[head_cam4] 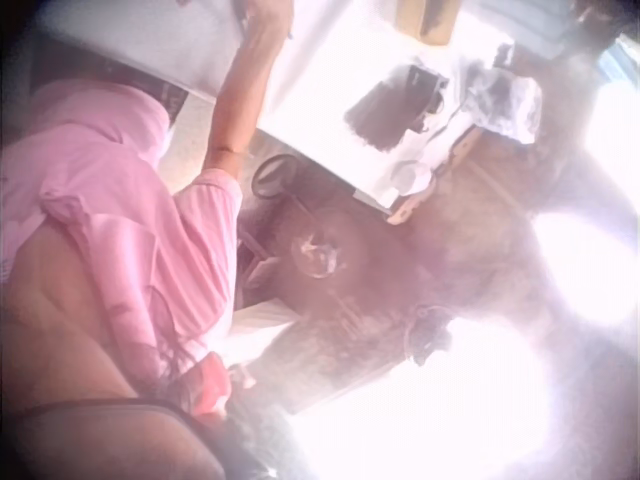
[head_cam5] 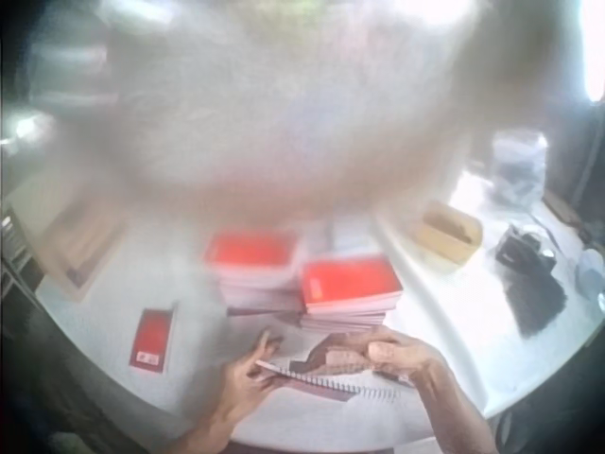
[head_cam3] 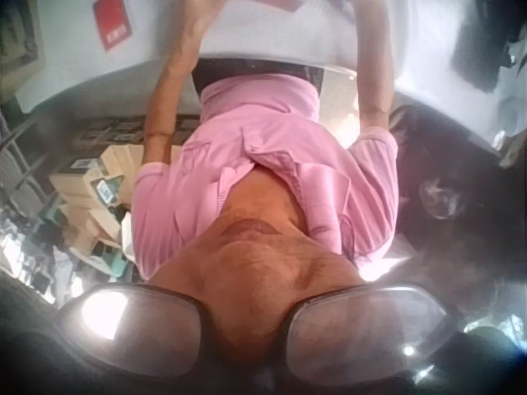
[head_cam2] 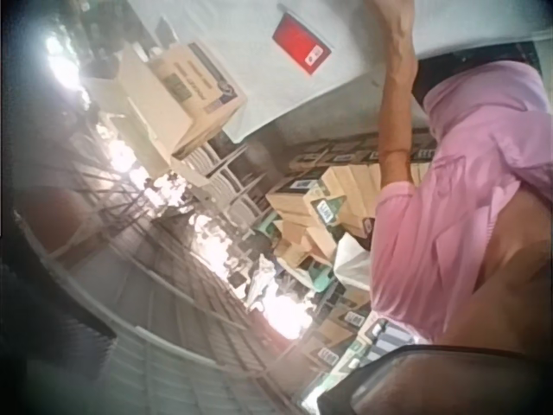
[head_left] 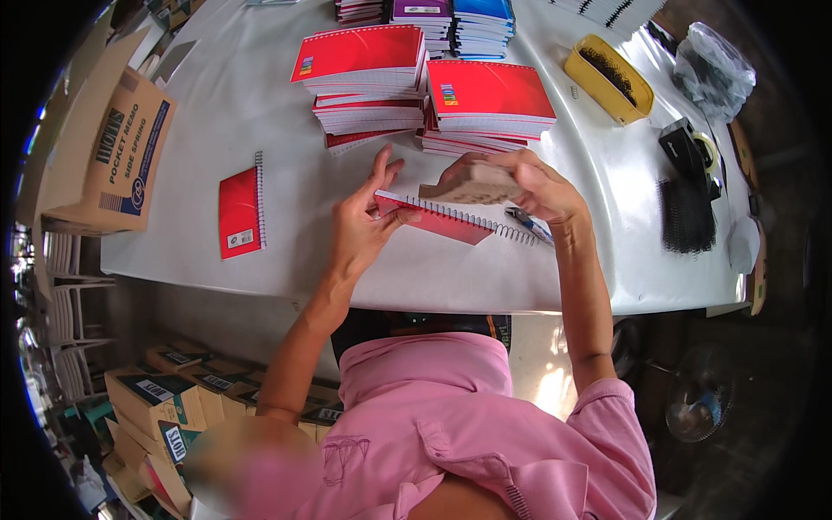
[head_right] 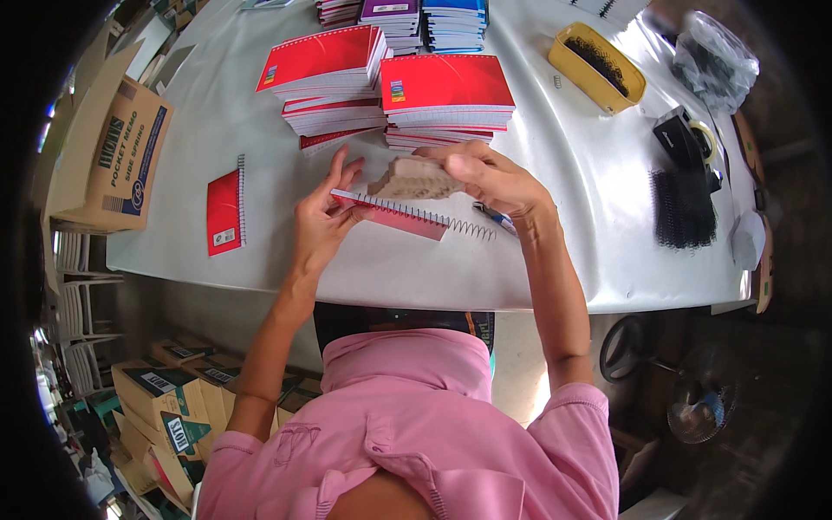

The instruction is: The person uses pliers to attach spiral wire bindings to stacks of pink and red notebooks. They then unpack a cardboard box containing more notebooks and continue the binding process, stacking the finished items on the table.

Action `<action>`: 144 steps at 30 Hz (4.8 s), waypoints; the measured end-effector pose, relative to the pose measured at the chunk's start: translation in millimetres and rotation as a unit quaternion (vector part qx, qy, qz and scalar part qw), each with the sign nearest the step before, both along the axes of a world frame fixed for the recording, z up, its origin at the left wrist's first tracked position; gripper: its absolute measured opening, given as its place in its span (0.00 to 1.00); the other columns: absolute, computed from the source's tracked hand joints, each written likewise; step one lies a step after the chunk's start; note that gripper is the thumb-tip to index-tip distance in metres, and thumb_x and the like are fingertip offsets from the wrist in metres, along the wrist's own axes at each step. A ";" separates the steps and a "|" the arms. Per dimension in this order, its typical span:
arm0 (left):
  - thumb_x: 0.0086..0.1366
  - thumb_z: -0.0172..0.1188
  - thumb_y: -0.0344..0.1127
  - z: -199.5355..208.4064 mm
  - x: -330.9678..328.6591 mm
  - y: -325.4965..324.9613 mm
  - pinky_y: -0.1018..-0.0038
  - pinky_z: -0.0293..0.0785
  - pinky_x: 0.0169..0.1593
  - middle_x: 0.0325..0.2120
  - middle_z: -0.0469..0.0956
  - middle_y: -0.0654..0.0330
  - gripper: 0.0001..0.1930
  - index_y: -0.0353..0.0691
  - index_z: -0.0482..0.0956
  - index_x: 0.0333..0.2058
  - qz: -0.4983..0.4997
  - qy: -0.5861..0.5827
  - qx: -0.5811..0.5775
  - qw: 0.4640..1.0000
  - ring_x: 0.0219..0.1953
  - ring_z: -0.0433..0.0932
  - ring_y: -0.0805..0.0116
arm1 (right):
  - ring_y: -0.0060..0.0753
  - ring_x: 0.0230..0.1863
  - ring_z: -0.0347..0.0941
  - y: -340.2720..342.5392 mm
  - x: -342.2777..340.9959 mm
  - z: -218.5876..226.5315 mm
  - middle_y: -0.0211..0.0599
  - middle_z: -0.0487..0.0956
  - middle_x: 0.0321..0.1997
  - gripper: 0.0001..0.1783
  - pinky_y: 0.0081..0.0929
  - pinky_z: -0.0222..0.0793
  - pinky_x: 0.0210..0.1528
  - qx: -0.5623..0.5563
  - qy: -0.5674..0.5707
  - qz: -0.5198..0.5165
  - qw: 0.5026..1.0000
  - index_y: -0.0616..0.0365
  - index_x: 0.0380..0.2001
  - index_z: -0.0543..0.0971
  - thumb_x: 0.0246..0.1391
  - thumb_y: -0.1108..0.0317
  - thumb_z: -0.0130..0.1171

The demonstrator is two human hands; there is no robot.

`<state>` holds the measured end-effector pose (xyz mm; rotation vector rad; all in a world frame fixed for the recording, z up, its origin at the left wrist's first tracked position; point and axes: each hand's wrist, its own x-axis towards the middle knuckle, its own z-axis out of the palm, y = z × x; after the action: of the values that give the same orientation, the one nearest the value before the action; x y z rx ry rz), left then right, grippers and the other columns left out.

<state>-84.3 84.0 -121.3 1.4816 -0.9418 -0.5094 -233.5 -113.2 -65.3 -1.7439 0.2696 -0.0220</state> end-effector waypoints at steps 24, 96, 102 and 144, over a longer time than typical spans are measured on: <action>0.65 0.57 0.42 14.7 25.1 4.1 0.80 0.70 0.48 0.55 0.71 0.53 0.29 0.40 0.62 0.62 -0.209 0.107 0.014 0.972 0.54 0.68 0.73 | 0.44 0.57 0.63 1.7 -101.5 -4.8 0.37 0.70 0.54 0.24 0.40 0.57 0.56 -0.579 0.044 -0.282 0.764 0.48 0.46 0.79 0.41 0.62 0.70; 0.66 0.53 0.45 9.9 124.1 99.2 0.43 0.40 0.65 0.62 0.64 0.65 0.21 0.49 0.72 0.56 0.225 -0.446 0.325 0.803 0.67 0.50 0.45 | 0.26 0.31 0.74 -84.8 -2.0 36.3 0.39 0.80 0.31 0.29 0.23 0.68 0.40 -0.174 0.028 -0.302 0.937 0.66 0.33 0.82 0.50 0.44 0.62; 0.63 0.59 0.41 36.0 73.6 41.9 0.49 0.44 0.66 0.61 0.64 0.59 0.25 0.51 0.68 0.59 0.145 -0.340 0.114 0.922 0.67 0.51 0.45 | 0.28 0.34 0.75 -78.4 -6.0 47.6 0.42 0.81 0.33 0.21 0.25 0.70 0.43 -0.221 0.024 -0.343 0.913 0.69 0.37 0.80 0.52 0.57 0.62; 0.63 0.54 0.52 61.0 -13.0 7.3 0.59 0.76 0.25 0.35 0.80 0.50 0.29 0.49 0.63 0.60 -0.128 -0.475 0.197 0.848 0.25 0.80 0.50 | 0.42 0.42 0.69 -168.0 -212.5 -61.5 0.41 0.73 0.40 0.21 0.38 0.61 0.40 -0.674 0.276 -0.520 0.446 0.55 0.36 0.75 0.39 0.56 0.68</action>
<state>-97.2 91.3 -60.3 2.0384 -1.9178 -0.1149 -446.0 -281.2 -126.8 -2.7159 2.3665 -0.7814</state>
